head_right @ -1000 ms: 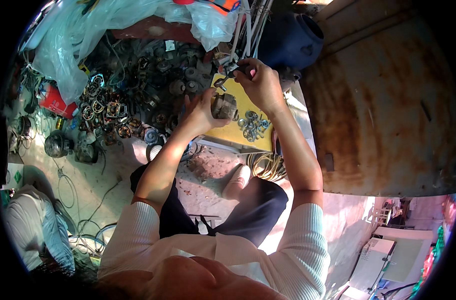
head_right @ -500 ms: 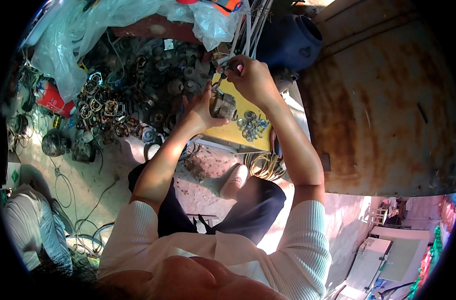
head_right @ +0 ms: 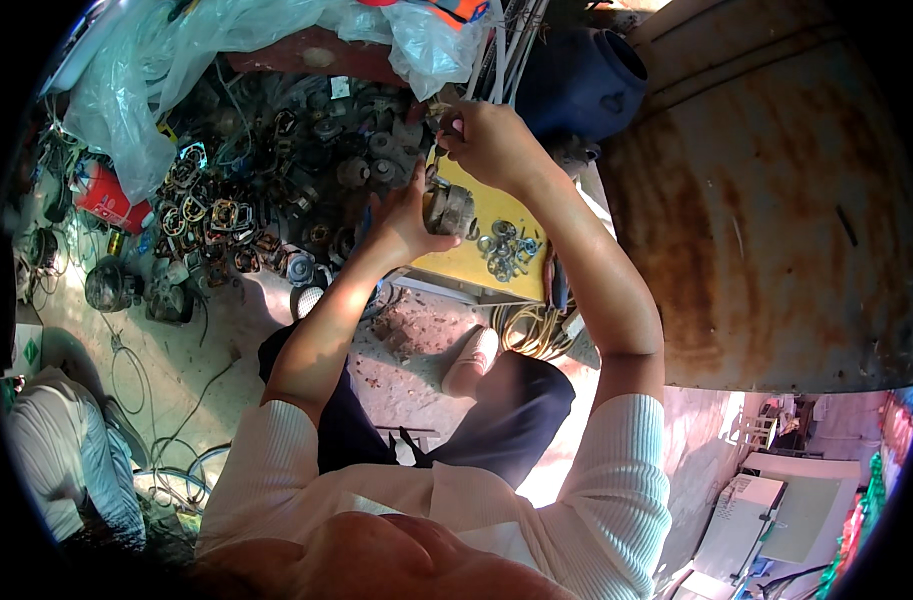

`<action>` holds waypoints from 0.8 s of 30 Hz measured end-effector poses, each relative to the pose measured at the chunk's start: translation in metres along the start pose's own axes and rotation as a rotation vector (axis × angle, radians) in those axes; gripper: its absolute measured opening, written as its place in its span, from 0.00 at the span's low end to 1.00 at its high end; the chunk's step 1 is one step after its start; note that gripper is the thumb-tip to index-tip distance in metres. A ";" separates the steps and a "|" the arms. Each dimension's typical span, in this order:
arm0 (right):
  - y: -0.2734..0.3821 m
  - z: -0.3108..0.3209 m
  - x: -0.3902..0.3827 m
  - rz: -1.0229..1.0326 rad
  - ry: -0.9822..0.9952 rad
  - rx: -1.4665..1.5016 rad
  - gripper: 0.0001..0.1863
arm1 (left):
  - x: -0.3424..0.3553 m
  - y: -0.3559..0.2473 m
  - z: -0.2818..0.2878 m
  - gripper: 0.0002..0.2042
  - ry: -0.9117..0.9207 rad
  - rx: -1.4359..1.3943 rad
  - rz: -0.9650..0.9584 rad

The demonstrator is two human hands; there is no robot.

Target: The person disassembles a small electric motor with a screwdriver and pliers on a yellow board, removing screws and wires.

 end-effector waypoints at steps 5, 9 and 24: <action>0.001 -0.004 0.005 0.036 0.036 -0.079 0.11 | 0.004 0.002 -0.005 0.65 0.053 0.000 0.050; 0.005 -0.002 0.008 0.038 0.054 -0.154 0.11 | 0.005 0.005 -0.009 0.66 0.050 -0.035 0.056; 0.004 -0.008 0.030 0.109 0.213 -0.246 0.11 | 0.013 0.002 -0.020 0.59 0.021 -0.197 0.132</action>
Point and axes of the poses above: each hand's wrist, its own x-axis towards the middle knuckle, its own z-axis out of the back of the hand, y = z × x, the point moved 6 cm from there along x, towards the middle knuckle, and after that the axes turned 15 degrees about z, right-handed, at the moved point
